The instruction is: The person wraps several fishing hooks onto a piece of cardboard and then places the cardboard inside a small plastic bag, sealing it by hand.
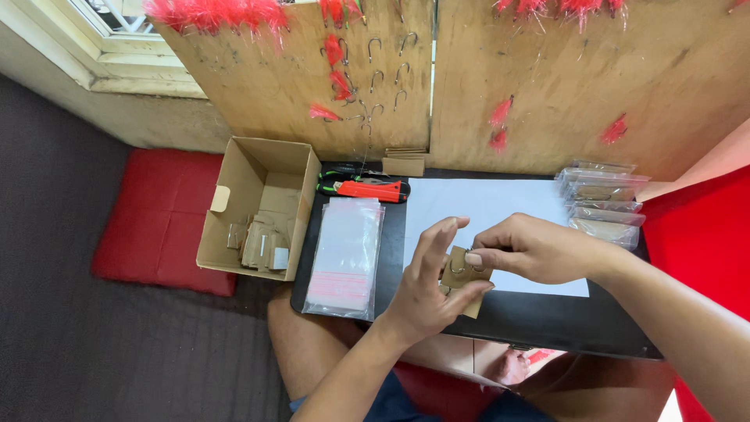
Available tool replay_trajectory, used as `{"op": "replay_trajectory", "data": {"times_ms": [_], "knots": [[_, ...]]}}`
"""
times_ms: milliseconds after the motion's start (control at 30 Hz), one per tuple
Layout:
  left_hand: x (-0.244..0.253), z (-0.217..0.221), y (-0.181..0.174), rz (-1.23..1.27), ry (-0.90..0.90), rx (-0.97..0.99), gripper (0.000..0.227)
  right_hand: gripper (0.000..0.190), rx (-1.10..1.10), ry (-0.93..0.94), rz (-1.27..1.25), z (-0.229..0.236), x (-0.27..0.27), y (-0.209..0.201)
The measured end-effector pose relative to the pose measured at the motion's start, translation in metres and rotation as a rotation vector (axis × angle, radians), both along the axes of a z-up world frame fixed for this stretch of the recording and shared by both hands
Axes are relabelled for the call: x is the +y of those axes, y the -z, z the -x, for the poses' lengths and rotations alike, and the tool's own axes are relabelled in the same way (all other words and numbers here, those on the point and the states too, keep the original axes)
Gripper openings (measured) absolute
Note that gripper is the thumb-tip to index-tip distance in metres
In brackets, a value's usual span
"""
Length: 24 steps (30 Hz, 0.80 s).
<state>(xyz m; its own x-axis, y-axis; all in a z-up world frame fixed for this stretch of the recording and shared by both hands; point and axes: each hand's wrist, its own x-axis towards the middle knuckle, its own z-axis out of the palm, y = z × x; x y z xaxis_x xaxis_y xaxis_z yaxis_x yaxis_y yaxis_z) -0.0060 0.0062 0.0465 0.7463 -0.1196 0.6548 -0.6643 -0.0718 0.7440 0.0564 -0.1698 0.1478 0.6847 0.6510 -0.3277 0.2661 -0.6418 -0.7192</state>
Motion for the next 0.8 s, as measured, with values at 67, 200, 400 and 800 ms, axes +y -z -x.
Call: {"op": "replay_trajectory", "data": {"times_ms": [67, 200, 400, 800], "knots": [[0.000, 0.001, -0.004, 0.006, -0.016, -0.049, 0.090, 0.038, 0.017, -0.005, -0.056, -0.001, -0.005, 0.008], [-0.003, 0.002, -0.006, 0.028, -0.130, -0.133, 0.088, 0.036, -0.066, -0.041, -0.122, -0.007, -0.016, 0.025], [0.006, -0.007, 0.014, 0.201, 0.039, 0.356, 0.085, 0.036, -0.295, 0.007, -0.104, -0.001, -0.017, 0.021], [0.006, 0.004, 0.023, 0.304, 0.352, 0.648, 0.022, 0.035, -0.182, 0.137, -0.229, -0.007, -0.038, 0.045]]}}
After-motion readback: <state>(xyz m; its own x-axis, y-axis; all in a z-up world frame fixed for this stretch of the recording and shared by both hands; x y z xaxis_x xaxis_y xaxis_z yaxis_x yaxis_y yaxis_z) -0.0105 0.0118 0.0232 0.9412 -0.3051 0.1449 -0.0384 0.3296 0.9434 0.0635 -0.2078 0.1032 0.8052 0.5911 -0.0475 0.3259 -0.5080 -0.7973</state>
